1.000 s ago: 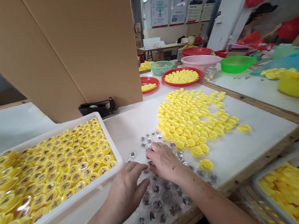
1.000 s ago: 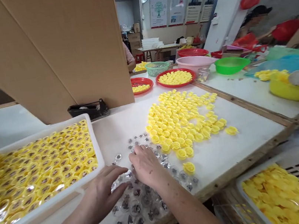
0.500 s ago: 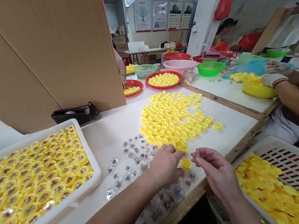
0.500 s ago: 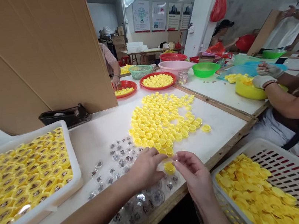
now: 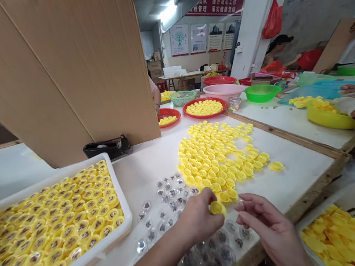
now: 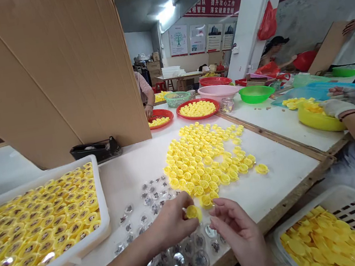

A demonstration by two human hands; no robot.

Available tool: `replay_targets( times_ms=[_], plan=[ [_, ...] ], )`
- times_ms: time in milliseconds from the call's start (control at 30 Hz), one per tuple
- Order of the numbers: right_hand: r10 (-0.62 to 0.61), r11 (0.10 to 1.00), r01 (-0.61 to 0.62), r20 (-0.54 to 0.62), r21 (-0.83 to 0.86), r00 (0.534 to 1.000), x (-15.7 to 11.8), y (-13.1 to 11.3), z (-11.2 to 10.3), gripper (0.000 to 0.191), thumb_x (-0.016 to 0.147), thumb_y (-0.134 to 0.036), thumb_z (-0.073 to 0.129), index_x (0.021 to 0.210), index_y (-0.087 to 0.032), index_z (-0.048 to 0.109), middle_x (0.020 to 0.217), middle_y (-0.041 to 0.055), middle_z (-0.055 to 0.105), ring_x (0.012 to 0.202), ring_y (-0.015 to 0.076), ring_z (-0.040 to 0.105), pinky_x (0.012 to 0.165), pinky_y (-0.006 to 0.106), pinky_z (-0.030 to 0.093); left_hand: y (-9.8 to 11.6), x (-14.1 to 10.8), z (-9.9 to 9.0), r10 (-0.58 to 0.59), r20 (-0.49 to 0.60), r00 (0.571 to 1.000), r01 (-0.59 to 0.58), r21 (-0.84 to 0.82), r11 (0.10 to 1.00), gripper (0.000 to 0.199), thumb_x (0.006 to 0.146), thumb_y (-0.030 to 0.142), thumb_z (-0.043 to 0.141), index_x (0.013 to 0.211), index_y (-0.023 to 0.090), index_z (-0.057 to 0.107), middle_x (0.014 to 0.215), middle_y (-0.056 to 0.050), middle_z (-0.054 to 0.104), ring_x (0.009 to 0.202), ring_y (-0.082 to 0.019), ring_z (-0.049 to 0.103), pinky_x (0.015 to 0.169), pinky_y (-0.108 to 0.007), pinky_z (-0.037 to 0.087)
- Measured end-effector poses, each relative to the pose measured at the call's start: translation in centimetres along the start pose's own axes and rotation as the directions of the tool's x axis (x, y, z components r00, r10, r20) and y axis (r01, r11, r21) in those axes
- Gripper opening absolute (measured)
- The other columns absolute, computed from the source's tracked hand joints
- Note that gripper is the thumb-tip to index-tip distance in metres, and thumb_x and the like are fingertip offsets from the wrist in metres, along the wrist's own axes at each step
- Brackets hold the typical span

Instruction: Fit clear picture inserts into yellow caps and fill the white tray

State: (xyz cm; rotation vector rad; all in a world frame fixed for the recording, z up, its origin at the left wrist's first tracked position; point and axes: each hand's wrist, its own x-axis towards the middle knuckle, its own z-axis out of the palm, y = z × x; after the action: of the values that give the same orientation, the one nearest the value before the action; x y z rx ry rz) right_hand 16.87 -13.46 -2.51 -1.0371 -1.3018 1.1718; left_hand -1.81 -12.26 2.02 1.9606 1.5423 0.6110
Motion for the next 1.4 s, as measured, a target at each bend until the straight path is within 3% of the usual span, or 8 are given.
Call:
replay_targets(
  times_ms=[133, 333, 467, 567, 700, 1000, 1200, 1400],
  plan=[
    [-0.002, 0.988, 0.039, 0.24, -0.15, 0.971, -0.3, -0.9, 3.8, 0.029, 0.083, -0.026, 0.061, 0.111, -0.024, 0.056, 0.093, 0.0032, 0.064, 0.081, 0.0159, 0.061, 0.073, 0.025, 0.05, -2.7, -3.9, -2.8, -0.225, -0.042, 0.973, 0.203, -0.3, 0.932, 0.04, 0.064, 0.025, 0.065, 0.103, 0.019, 0.056, 0.085, -0.001, 0.059, 0.063, -0.013, 0.05, 0.056, -0.024, 0.038],
    [-0.174, 0.861, 0.407, 0.577, -0.303, 0.798, -0.3, -2.3, 10.0, 0.034, 0.081, -0.011, 0.051, 0.112, -0.023, 0.056, 0.093, 0.0031, 0.063, 0.077, 0.0157, 0.06, 0.071, 0.028, 0.05, -6.4, -9.0, -3.8, -0.361, 0.048, 0.931, 0.305, -0.645, 0.701, 0.041, 0.065, 0.025, 0.069, 0.104, 0.014, 0.06, 0.074, 0.0, 0.057, 0.06, -0.011, 0.048, 0.054, -0.023, 0.037],
    [-0.214, 0.783, 0.525, 0.649, -0.333, 0.73, -0.3, -2.1, 11.9, 0.036, 0.082, -0.009, 0.05, 0.115, -0.022, 0.054, 0.097, 0.0054, 0.063, 0.079, 0.0171, 0.061, 0.074, 0.032, 0.05, -7.2, -10.5, -4.2, -0.404, 0.029, 0.914, 0.242, -0.84, 0.486, 0.05, 0.061, 0.019, 0.075, 0.107, 0.012, 0.057, 0.082, -0.002, 0.06, 0.07, -0.011, 0.054, 0.062, -0.022, 0.042],
    [-0.237, 0.75, 0.562, 0.652, -0.349, 0.72, -0.3, -1.9, 12.2, 0.034, 0.083, -0.01, 0.05, 0.116, -0.021, 0.054, 0.1, 0.0071, 0.063, 0.079, 0.0171, 0.062, 0.075, 0.033, 0.051, -7.3, -10.7, -4.4, -0.388, 0.077, 0.918, 0.212, -0.924, 0.318, 0.048, 0.064, 0.019, 0.074, 0.109, 0.012, 0.057, 0.087, -0.004, 0.063, 0.077, -0.013, 0.058, 0.069, -0.023, 0.046],
    [-0.278, 0.706, 0.603, 0.638, -0.371, 0.718, -0.3, -2.2, 12.2, 0.033, 0.085, -0.012, 0.05, 0.116, -0.021, 0.054, 0.103, 0.0077, 0.064, 0.082, 0.0179, 0.063, 0.076, 0.033, 0.052, -7.2, -10.6, -4.2, -0.382, 0.126, 0.916, 0.181, -0.977, 0.112, 0.037, 0.075, 0.034, 0.069, 0.102, 0.012, 0.058, 0.089, -0.008, 0.064, 0.076, -0.014, 0.062, 0.073, -0.027, 0.05],
    [-0.226, 0.64, 0.643, 0.697, -0.42, 0.681, -0.9, -4.1, 13.3, 0.03, 0.086, -0.01, 0.048, 0.112, -0.021, 0.058, 0.101, 0.0083, 0.066, 0.092, 0.0207, 0.062, 0.079, 0.035, 0.053, -6.5, -10.9, -3.1, -0.415, 0.109, 0.903, 0.127, -0.992, 0.016, 0.04, 0.069, 0.036, 0.076, 0.094, 0.015, 0.052, 0.076, -0.001, 0.064, 0.065, -0.01, 0.06, 0.064, -0.023, 0.05],
    [-0.144, 0.661, 0.542, 0.621, -0.519, 0.77, -1.1, -4.1, 12.9, 0.03, 0.083, -0.016, 0.056, 0.112, -0.022, 0.055, 0.098, 0.0037, 0.068, 0.082, 0.0183, 0.065, 0.073, 0.031, 0.053, -6.6, -10.8, -2.9, -0.35, 0.155, 0.924, 0.165, -0.986, -0.002, 0.039, 0.069, 0.036, 0.075, 0.095, 0.009, 0.062, 0.086, -0.009, 0.067, 0.081, -0.017, 0.063, 0.075, -0.027, 0.05],
    [-0.081, 0.689, 0.487, 0.611, -0.536, 0.788, -1.2, -4.6, 12.5, 0.026, 0.081, -0.014, 0.06, 0.105, -0.024, 0.061, 0.094, 0.0036, 0.062, 0.074, 0.0159, 0.061, 0.068, 0.03, 0.051, -6.5, -10.7, -2.4, -0.41, 0.089, 0.908, 0.113, -0.993, 0.035, 0.042, 0.064, 0.037, 0.078, 0.093, 0.011, 0.062, 0.083, -0.003, 0.063, 0.074, -0.013, 0.058, 0.071, -0.027, 0.049]
  ],
)
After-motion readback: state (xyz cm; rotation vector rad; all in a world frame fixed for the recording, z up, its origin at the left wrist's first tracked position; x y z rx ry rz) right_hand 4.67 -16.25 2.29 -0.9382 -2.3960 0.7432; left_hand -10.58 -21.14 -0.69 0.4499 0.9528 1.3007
